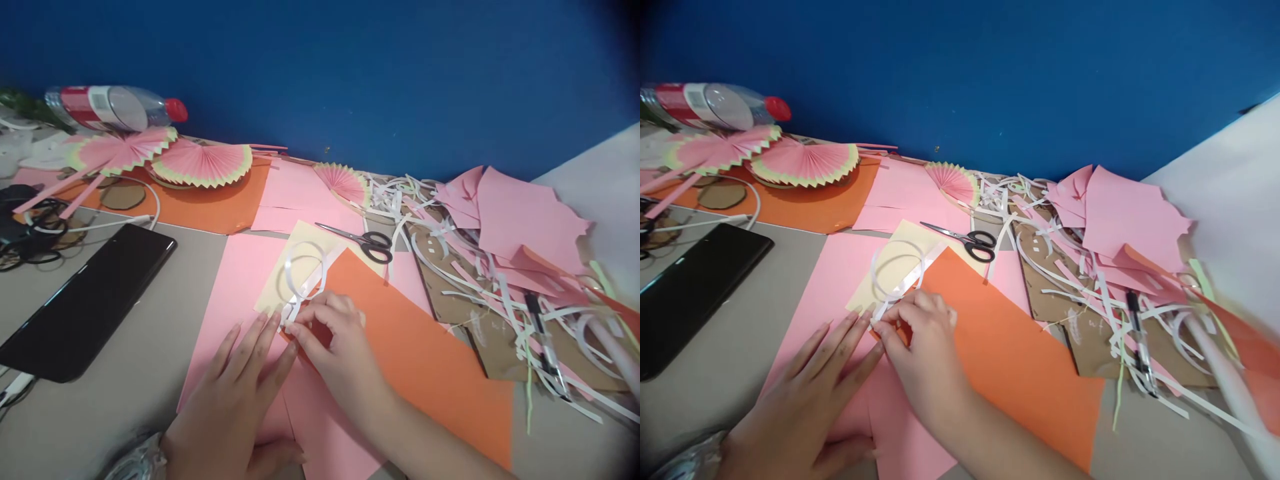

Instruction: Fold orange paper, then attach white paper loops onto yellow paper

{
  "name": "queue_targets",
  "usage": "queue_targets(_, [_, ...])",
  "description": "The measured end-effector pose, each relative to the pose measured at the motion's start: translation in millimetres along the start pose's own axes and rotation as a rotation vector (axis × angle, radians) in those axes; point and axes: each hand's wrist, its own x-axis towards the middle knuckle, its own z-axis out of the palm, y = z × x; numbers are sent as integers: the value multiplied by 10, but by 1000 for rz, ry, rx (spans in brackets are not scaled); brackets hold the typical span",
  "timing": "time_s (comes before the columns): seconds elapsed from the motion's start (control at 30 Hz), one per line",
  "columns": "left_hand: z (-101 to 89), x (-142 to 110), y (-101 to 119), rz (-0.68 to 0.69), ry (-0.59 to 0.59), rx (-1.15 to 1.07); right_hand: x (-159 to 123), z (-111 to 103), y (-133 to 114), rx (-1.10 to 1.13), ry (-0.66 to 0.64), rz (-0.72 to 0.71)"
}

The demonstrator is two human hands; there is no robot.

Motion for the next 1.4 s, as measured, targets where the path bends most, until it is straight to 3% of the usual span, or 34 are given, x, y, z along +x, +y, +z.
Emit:
queue_targets(0.2, [-51,-4,-34,-17,-1,-59,0,57,32,-53,21,-34])
queue_targets(0.37, [-200,46,-79,-338,67,-315,-3,-34,41,176,-67,-68])
queue_targets(0.47, [-261,97,-108,-430,95,-417,3,-77,46,335,-135,-117])
queue_targets(0.77, [-280,172,-166,-460,68,-760,-34,-68,78,317,-180,-213])
queue_targets(1.07, [-338,200,-161,-428,60,-804,-61,-31,29,72,-122,-247])
queue_targets(1.23, [-310,193,-141,-408,82,-785,-24,-73,26,188,-198,-229])
queue_targets(1.4, [-289,203,-134,-381,45,-778,15,-99,43,336,-193,-94])
